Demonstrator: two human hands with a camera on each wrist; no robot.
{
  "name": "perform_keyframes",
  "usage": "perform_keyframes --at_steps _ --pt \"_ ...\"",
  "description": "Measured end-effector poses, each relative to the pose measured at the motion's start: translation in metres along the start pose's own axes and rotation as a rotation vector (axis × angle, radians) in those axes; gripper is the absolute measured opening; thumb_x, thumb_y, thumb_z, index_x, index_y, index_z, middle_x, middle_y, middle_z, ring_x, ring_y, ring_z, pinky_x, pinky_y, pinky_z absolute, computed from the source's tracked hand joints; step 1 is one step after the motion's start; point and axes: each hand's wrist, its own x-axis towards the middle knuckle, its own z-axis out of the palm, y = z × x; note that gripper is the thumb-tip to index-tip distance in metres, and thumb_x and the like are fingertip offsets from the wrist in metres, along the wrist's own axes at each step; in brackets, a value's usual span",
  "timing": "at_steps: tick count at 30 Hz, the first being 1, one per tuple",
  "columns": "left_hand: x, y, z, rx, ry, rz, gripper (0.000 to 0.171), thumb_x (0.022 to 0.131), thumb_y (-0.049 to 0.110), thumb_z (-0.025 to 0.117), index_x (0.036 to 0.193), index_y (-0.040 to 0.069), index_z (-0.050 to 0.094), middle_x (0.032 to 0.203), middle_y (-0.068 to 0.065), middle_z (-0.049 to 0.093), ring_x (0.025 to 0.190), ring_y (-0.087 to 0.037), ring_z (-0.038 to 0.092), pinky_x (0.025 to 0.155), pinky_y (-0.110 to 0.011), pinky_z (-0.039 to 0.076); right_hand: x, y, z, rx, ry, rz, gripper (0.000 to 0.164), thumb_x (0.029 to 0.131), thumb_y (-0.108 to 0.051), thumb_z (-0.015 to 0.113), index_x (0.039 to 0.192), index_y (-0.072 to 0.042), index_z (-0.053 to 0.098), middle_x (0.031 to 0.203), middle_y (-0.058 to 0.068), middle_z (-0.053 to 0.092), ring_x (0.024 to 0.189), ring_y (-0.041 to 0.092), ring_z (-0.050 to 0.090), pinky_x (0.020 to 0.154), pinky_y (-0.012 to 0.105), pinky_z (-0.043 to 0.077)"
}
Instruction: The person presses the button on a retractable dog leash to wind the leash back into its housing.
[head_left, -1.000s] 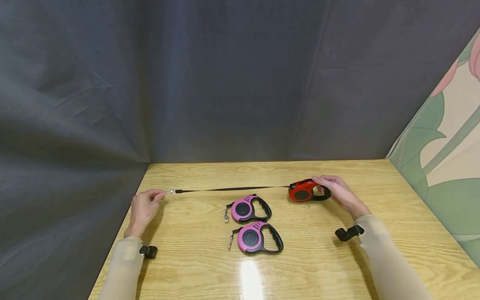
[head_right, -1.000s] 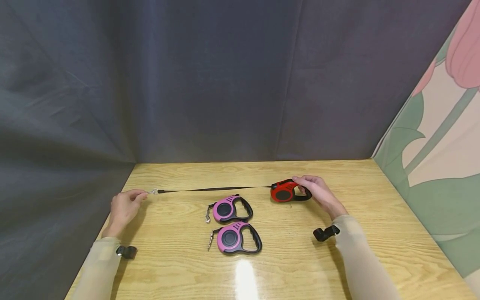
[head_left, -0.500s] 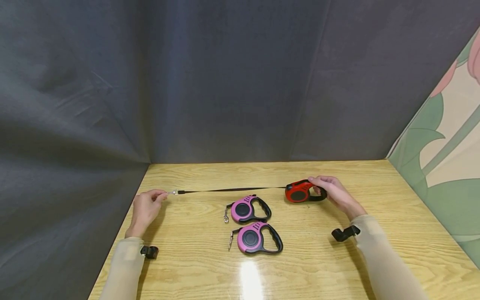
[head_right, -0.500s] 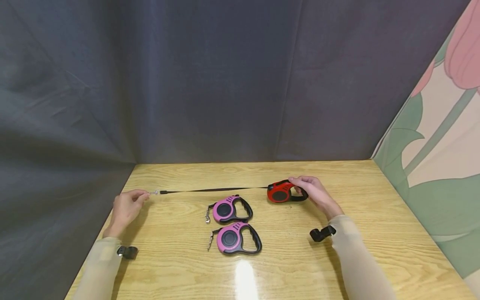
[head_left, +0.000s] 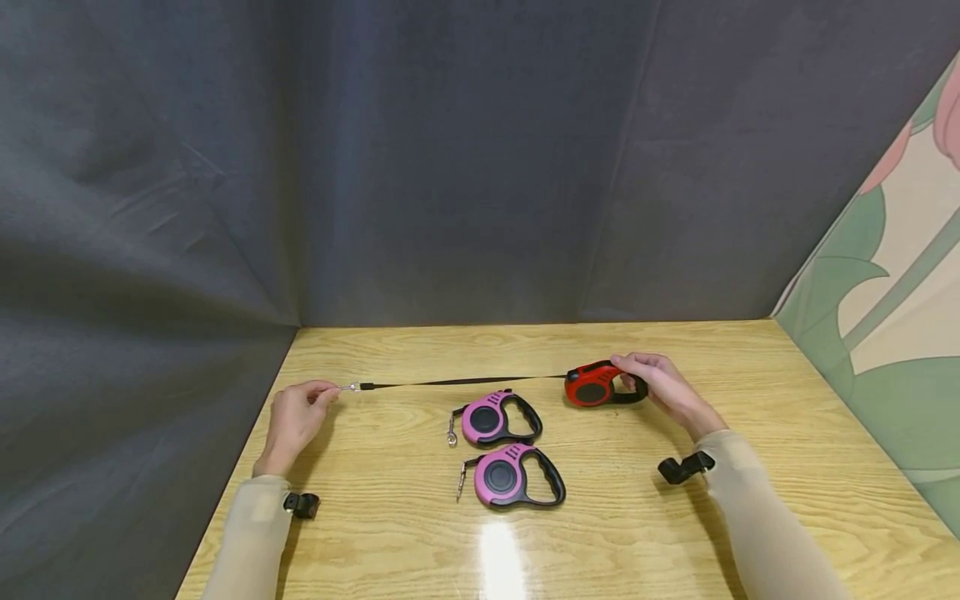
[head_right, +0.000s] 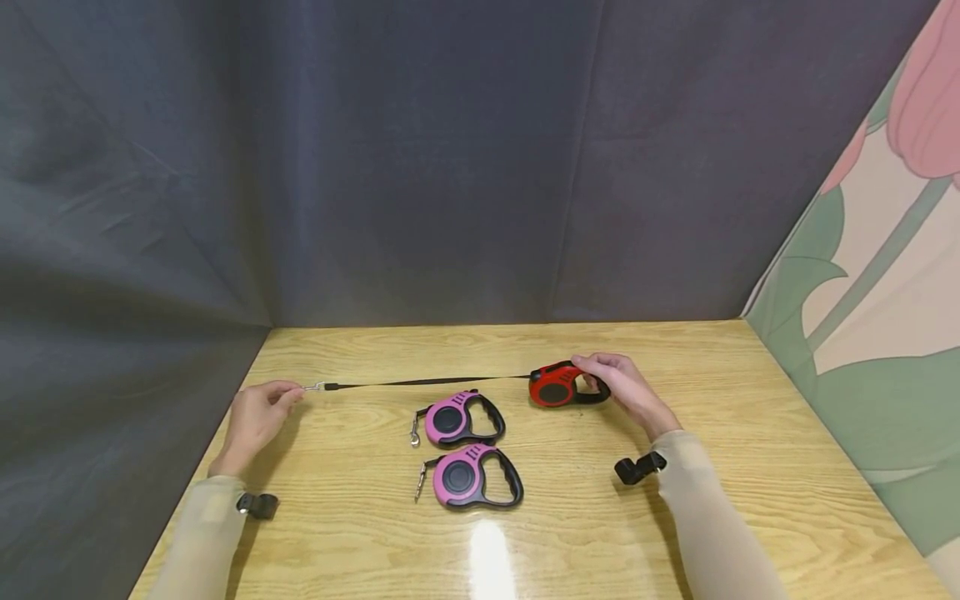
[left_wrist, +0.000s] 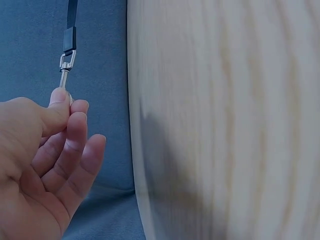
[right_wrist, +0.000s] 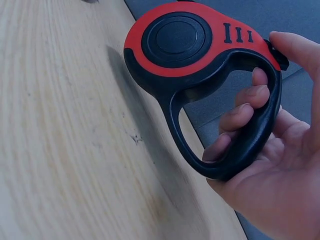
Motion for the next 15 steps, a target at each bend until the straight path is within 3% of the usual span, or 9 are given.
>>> perform_keyframes --at_steps 5,12,15 --pt "0.0003 0.0026 -0.0006 0.005 -0.008 0.006 0.020 0.104 0.019 0.072 0.108 0.002 0.082 0.095 -0.015 0.082 0.082 -0.028 0.075 0.069 -0.035 0.053 0.0014 0.0010 0.0021 -0.004 -0.009 0.008 0.034 0.110 -0.033 0.061 0.083 -0.013 0.059 0.075 -0.006 0.053 0.073 0.012 0.048 0.070 0.027 0.036" --pt "0.0023 0.0063 -0.0011 0.006 -0.005 0.036 0.020 0.104 0.020 0.073 0.107 0.003 0.082 0.093 -0.014 0.082 0.078 -0.026 0.074 0.067 -0.033 0.052 0.0036 -0.0014 0.0063 -0.002 -0.020 0.015 0.031 0.110 -0.033 0.061 0.087 -0.012 0.061 0.075 -0.006 0.054 0.073 0.011 0.049 0.073 0.026 0.037" --pt "0.0031 0.0097 -0.0017 0.007 -0.006 0.053 0.019 0.103 0.020 0.073 0.107 0.004 0.083 0.093 -0.013 0.082 0.078 -0.027 0.075 0.069 -0.038 0.055 0.0046 -0.0023 0.0083 -0.003 -0.022 0.018 0.031 0.110 -0.033 0.061 0.087 -0.012 0.060 0.075 -0.006 0.053 0.074 0.010 0.048 0.074 0.026 0.037"
